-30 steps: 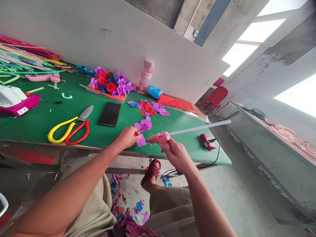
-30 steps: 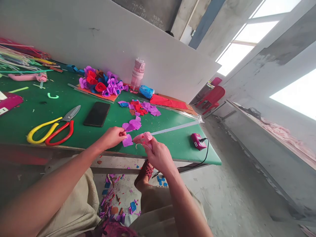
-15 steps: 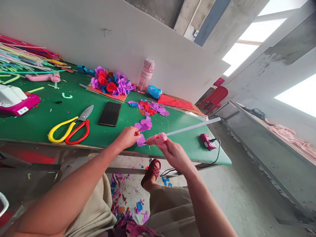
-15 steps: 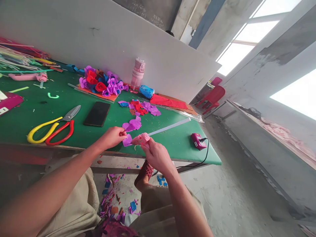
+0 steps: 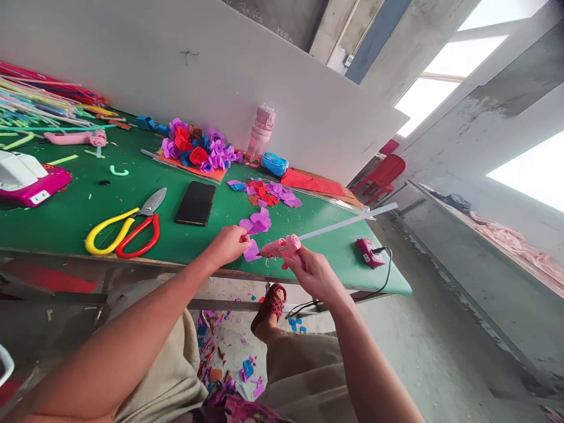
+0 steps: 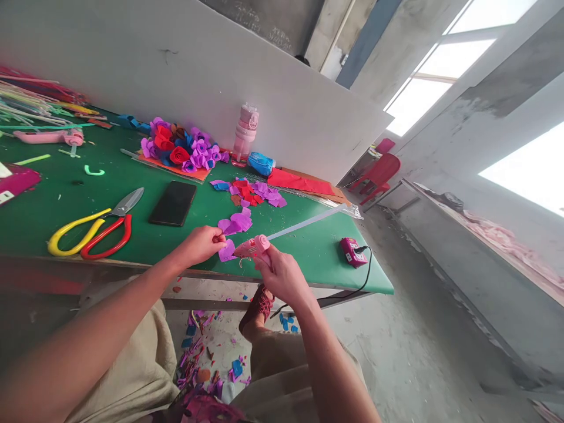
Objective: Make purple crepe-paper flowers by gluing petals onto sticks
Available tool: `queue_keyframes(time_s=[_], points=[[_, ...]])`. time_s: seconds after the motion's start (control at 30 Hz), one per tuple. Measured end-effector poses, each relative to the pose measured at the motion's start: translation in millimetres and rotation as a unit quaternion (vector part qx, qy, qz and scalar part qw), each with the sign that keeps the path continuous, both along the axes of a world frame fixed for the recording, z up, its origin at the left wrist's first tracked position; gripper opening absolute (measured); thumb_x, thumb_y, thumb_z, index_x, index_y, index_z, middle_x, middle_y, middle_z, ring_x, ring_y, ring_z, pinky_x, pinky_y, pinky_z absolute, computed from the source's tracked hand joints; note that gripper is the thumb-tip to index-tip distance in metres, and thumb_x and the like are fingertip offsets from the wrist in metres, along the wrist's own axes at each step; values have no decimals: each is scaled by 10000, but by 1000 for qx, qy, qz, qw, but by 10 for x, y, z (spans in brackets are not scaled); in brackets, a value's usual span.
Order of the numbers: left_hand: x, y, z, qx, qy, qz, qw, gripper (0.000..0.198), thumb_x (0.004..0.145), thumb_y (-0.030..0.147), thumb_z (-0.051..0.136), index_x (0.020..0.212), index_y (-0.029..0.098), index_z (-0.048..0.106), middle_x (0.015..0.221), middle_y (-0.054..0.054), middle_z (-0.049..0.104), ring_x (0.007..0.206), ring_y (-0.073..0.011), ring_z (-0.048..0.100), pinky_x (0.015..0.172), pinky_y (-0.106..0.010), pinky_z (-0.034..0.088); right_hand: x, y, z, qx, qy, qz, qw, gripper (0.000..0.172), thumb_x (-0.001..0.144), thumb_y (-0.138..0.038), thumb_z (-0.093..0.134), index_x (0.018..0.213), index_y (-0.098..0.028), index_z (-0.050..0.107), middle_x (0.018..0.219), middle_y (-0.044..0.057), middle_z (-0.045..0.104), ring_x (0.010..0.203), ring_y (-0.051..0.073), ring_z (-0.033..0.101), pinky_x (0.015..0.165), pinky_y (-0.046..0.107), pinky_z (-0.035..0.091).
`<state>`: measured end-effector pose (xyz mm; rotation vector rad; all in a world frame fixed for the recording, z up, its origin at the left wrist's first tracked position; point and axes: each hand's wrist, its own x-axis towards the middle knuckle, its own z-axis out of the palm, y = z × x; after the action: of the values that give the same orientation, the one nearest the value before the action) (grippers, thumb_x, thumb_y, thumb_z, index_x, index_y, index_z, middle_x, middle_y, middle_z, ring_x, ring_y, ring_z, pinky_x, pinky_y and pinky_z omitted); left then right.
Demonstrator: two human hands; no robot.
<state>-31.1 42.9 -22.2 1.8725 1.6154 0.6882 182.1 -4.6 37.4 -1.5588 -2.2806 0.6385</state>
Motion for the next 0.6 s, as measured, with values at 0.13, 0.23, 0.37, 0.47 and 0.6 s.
queue_keyframes(time_s=[0.13, 0.23, 0.37, 0.47, 0.6], points=[[-1, -1, 5, 3, -1, -2, 1000, 109, 682, 176, 522, 574, 176, 539, 582, -8, 595, 570, -145, 530, 544, -247, 307, -21, 20, -40, -2, -33, 2, 999, 262, 891, -361, 399, 843, -183, 585, 667, 29, 629, 538, 145, 503, 523, 234, 305], [-2, -2, 10, 4, -4, -3, 1000, 115, 687, 181, 528, 573, 176, 540, 582, -12, 600, 575, -148, 537, 542, -246, 308, -10, 25, -62, 9, -50, 0, 999, 256, 898, -364, 386, 857, -182, 561, 710, 43, 642, 576, 153, 527, 539, 237, 305], [-2, -1, 8, 6, -8, -6, 1000, 125, 691, 183, 535, 567, 177, 531, 579, -10, 597, 571, -148, 534, 541, -245, 312, 20, 23, -66, 27, -74, -17, 997, 261, 896, -374, 380, 901, -178, 553, 727, 50, 644, 574, 160, 525, 523, 242, 289], [-4, 3, -1, 6, -10, -8, 1000, 125, 692, 179, 533, 567, 176, 528, 575, -8, 586, 573, -147, 531, 539, -245, 310, 46, 15, -63, 25, -64, -25, 997, 266, 895, -372, 377, 930, -183, 562, 720, 44, 649, 577, 164, 537, 523, 241, 304], [-7, 5, -1, 0, -10, -4, 1000, 120, 689, 172, 538, 569, 175, 528, 568, -3, 578, 566, -142, 526, 540, -244, 308, 52, 3, -36, 8, -9, -30, 999, 259, 889, -357, 395, 943, -188, 583, 737, 40, 684, 612, 167, 583, 567, 239, 359]])
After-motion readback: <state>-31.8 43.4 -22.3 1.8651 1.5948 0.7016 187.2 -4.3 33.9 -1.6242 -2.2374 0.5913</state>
